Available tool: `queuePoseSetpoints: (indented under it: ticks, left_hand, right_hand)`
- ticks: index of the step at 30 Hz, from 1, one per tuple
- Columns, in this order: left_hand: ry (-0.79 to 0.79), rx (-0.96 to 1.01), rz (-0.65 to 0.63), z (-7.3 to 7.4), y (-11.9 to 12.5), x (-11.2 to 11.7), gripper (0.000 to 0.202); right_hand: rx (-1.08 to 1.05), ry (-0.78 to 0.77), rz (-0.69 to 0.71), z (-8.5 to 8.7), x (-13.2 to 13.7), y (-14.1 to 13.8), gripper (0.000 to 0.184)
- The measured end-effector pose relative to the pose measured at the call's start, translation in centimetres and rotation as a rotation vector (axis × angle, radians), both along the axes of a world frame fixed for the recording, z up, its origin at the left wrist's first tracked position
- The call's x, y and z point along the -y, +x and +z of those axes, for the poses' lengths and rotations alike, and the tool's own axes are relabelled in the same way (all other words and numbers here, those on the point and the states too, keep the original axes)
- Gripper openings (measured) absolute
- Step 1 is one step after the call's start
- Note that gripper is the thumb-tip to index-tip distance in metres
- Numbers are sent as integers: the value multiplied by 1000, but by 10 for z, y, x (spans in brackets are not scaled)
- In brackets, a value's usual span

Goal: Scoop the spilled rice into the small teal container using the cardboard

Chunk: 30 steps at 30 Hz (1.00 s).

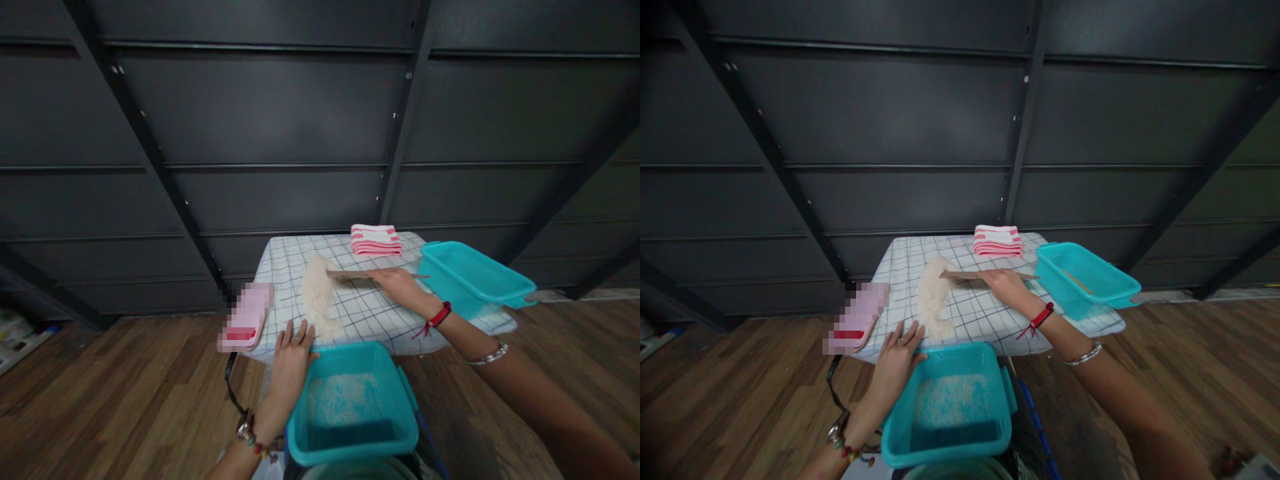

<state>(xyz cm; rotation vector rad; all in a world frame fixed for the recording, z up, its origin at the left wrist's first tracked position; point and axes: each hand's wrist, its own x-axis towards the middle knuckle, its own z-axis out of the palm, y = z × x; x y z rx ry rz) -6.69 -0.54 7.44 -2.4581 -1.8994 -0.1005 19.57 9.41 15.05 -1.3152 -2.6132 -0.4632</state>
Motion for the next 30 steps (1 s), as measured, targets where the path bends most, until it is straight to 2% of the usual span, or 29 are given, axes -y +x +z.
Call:
queuePoseSetpoints:
  ticks: [5,10,15,21,27,30]
  left_hand:
    - [5,15,-2,0,0,0,48]
    - [10,-2,1,-2,-1,-1,48]
    - [20,-13,-9,-2,-1,-1,48]
    - [25,-22,-15,-5,-2,-2,48]
    - [33,-19,-11,-4,-1,-1,48]
    - [14,-34,4,-2,-1,-1,48]
  right_hand:
    - [-26,63,78,1,11,11,48]
    - [-48,189,168,1,7,0,40]
    - [-77,151,215,-9,6,-8,42]
    - [-125,173,303,-10,19,14,48]
    - [-170,268,200,-8,10,29,47]
    - [-141,243,183,-12,5,25,46]
